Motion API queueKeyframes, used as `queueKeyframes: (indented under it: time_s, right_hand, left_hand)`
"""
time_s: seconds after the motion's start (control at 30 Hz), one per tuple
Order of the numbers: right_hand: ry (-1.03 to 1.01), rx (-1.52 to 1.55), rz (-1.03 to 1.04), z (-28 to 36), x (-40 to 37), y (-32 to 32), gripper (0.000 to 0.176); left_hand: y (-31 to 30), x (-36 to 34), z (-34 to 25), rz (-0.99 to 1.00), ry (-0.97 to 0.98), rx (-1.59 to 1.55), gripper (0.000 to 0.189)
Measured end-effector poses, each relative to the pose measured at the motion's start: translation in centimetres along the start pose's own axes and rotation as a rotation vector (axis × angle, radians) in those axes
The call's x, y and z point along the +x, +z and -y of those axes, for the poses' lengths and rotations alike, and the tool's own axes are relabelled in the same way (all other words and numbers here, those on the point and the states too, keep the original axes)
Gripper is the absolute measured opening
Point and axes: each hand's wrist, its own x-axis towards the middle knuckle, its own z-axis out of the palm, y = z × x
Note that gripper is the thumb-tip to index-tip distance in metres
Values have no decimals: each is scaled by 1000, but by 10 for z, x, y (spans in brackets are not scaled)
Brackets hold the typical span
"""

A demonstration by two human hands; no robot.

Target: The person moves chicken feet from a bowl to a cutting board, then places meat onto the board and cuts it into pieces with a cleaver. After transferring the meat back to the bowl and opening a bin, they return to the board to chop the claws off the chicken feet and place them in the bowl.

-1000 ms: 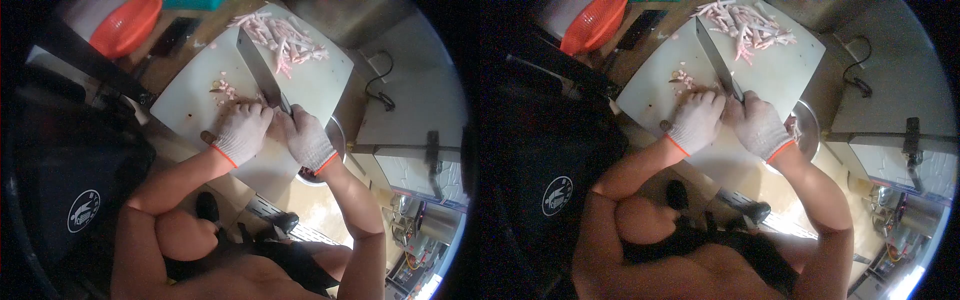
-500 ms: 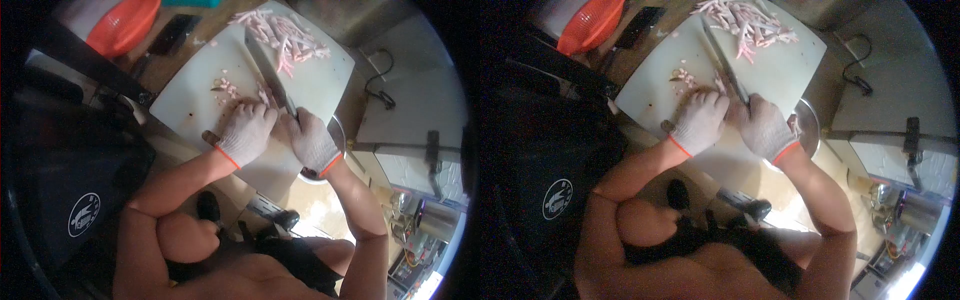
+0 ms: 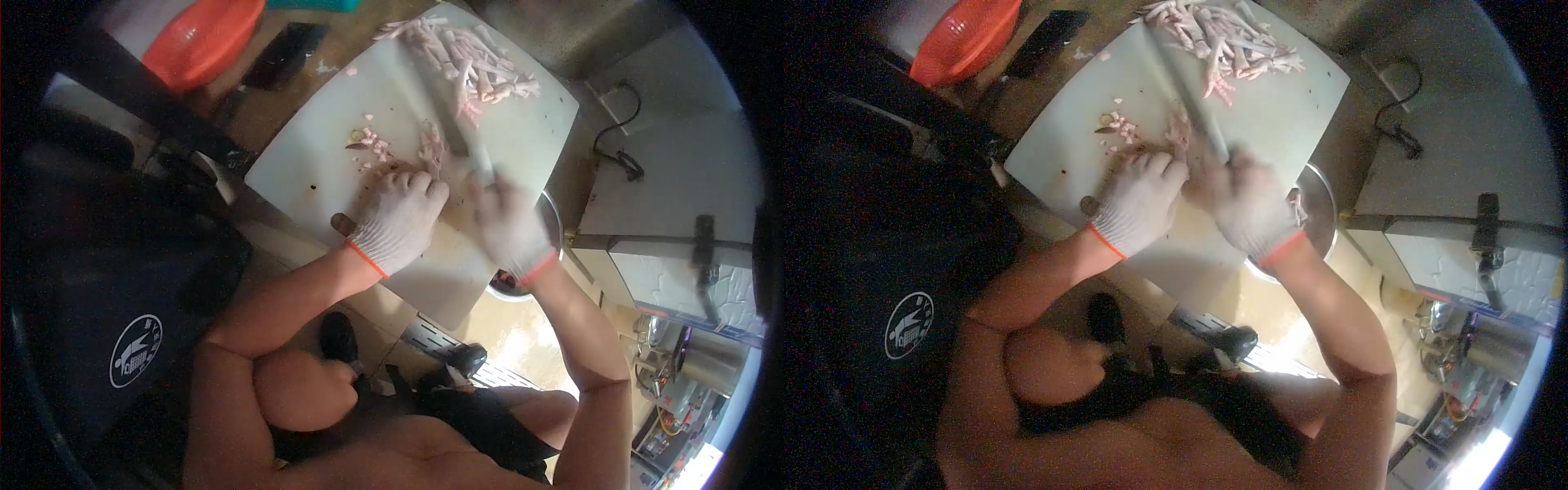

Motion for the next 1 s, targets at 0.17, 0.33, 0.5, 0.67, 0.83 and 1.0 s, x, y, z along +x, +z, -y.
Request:
queueKeyframes:
  time_s: [0.17, 0.33, 0.5, 0.67, 0.83, 1.0]
  right_hand:
    - [551, 256, 379, 29, 14, -24, 22]
    - [649, 282, 315, 35, 24, -44, 32]
    - [358, 527, -264, 103, 34, -80, 28]
    - [279, -168, 245, 33, 12, -8, 36]
    - [378, -52, 330, 31, 0, -25, 37]
    - [262, -62, 447, 22, -51, -54, 38]
  left_hand:
    - [0, 2, 0, 6, 4, 11, 14]
    - [2, -1, 4, -6, 24, -2, 14]
    - [11, -5, 7, -33, 4, -31, 16]
    - [-1, -5, 1, 14, 0, 69, 21]
    - [1, -2, 5, 15, -37, -31, 26]
    - [3, -2, 14, -22, -112, 132, 29]
